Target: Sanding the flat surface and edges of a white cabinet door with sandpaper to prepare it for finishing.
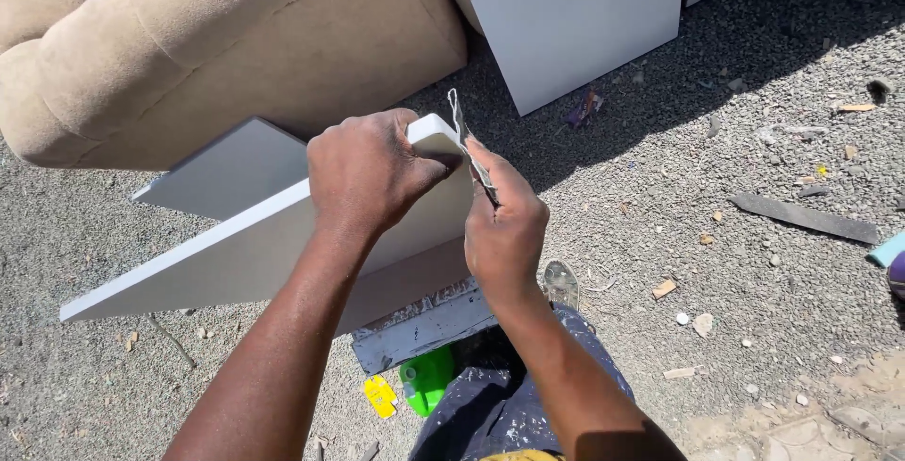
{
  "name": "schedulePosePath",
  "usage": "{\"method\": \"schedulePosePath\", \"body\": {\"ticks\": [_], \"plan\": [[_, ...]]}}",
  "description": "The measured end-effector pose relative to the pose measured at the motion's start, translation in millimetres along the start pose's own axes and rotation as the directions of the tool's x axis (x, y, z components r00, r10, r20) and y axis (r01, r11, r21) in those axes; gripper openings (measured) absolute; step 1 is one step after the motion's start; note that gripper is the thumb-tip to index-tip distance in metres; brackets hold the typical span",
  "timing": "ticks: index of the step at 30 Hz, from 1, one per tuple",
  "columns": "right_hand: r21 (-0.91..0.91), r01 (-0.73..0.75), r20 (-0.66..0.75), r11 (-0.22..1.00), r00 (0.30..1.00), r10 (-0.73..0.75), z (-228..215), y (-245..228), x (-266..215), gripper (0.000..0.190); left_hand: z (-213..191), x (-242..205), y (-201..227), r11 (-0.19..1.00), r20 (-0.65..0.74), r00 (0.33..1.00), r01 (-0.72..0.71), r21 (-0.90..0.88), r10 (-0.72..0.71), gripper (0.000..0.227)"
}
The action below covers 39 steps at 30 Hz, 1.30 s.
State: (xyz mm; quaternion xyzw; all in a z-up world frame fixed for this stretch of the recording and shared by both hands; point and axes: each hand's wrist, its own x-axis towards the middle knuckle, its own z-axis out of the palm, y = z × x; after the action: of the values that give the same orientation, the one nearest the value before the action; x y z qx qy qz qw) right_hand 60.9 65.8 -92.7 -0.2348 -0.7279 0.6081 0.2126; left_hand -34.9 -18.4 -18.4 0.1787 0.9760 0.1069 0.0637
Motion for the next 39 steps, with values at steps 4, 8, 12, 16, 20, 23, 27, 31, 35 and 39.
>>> {"method": "schedulePosePath", "body": {"ticks": [4, 8, 12, 16, 20, 23, 27, 31, 35, 39], "plan": [[-0.153, -0.143, 0.092, 0.978, 0.983, 0.158, -4.1, 53.2, -13.6, 0.033, -7.2, -0.6, -1.3, 0.999, 0.000, 1.000, -0.006, -0.044, 0.006, 0.036], [-0.104, 0.072, 0.057, 0.992, 0.996, -0.067, -3.6, -34.5, -1.9, 0.042, -2.8, -1.4, -1.8, 0.998, 0.012, 1.000, 0.007, -0.056, -0.006, 0.029], [-0.124, 0.076, 0.035, 0.989, 0.997, -0.072, -12.4, -17.3, -11.9, 0.040, 1.6, -10.5, 1.1, 0.997, 0.013, 1.000, 0.003, -0.077, -0.002, 0.029], [-0.144, -0.082, 0.105, 0.986, 0.990, 0.097, -18.8, -17.9, -13.3, 0.045, -7.7, -18.7, 6.3, 0.996, 0.041, 0.999, 0.015, -0.083, -0.011, 0.027], [-0.133, 0.068, 0.055, 0.989, 0.997, -0.061, -19.9, -46.4, -15.1, 0.035, -9.6, -27.9, 8.7, 0.995, 0.024, 1.000, -0.003, -0.095, 0.006, 0.014], [-0.140, -0.106, 0.070, 0.984, 0.991, 0.117, -15.3, 18.7, -12.2, 0.031, -8.3, -26.4, 7.5, 0.996, 0.007, 1.000, -0.002, -0.091, 0.003, 0.012], [-0.111, -0.113, 0.105, 0.987, 0.987, 0.125, -26.9, -67.2, -17.7, 0.031, -1.6, -33.5, 12.4, 0.995, 0.019, 0.999, 0.031, -0.093, -0.030, 0.012], [-0.086, 0.230, 0.156, 0.969, 0.964, -0.215, -34.5, -53.2, -19.4, 0.029, 13.0, -36.0, 11.1, 0.996, -0.031, 0.999, 0.015, -0.088, -0.017, 0.010], [-0.097, 0.481, 0.285, 0.871, 0.852, -0.439, -45.5, -37.1, -10.1, 0.034, 17.5, -42.2, -15.1, 0.999, -0.017, 0.999, 0.038, -0.027, -0.039, 0.016], [-0.085, 0.588, 0.395, 0.804, 0.761, -0.515, -58.1, -46.8, -9.4, 0.052, -42.0, -107.8, -73.1, 0.972, 0.056, 0.970, 0.235, 0.022, -0.236, 0.024]]}}
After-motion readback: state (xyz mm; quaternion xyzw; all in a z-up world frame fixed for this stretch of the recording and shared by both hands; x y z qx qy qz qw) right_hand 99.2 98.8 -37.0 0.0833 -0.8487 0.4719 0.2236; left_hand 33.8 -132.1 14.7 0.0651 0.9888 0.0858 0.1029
